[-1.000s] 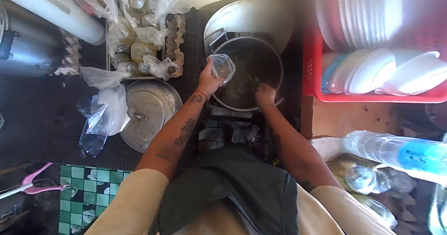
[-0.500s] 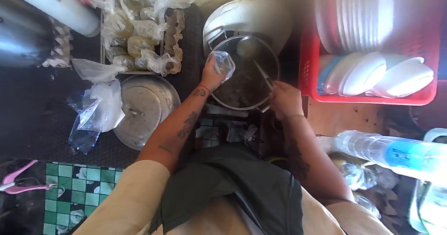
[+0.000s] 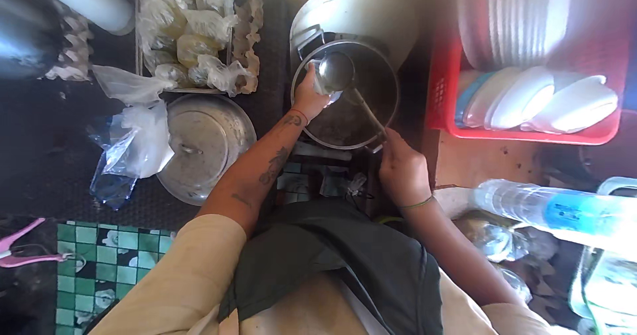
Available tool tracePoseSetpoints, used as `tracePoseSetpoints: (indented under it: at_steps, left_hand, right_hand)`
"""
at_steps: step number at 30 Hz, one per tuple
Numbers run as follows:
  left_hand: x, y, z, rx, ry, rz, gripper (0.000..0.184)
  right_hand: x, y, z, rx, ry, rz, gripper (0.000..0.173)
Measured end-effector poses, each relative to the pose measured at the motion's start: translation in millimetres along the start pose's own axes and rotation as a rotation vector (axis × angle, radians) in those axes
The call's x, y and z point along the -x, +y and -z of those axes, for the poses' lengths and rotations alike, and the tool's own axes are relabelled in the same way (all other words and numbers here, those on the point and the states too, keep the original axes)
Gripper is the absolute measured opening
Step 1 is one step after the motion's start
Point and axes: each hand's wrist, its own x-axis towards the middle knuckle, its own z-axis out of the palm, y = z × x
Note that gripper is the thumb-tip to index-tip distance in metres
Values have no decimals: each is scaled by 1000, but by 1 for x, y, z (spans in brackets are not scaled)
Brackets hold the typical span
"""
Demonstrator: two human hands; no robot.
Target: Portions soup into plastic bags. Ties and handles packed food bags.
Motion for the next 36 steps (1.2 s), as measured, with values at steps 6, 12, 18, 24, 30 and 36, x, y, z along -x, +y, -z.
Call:
tracePoseSetpoints:
  at_steps: [6,12,18,24,30,36]
  left_hand:
    - [4,-4,7,16,-4,-13,114]
    - [12,10,19,57,19,-49,109]
    - [17,25,30,163,31,-146,104]
    - [26,50,38,194,27,-204,102]
    - [36,68,41,209,-6,-287,97]
    - [42,73,43,264,-50,-297,99]
  right_hand:
    - [-18,11,0,289,-244,-313,46]
    - [-34,31,-34,445,-584,-244,51]
    - [-54,5,-84,494,-750,-192,42]
    - [-94,13,-91,370,-839,-187,38]
    - [-122,52,-58,278,-787,-136,32]
    - [-105,51,-36,511,-748,-100,50]
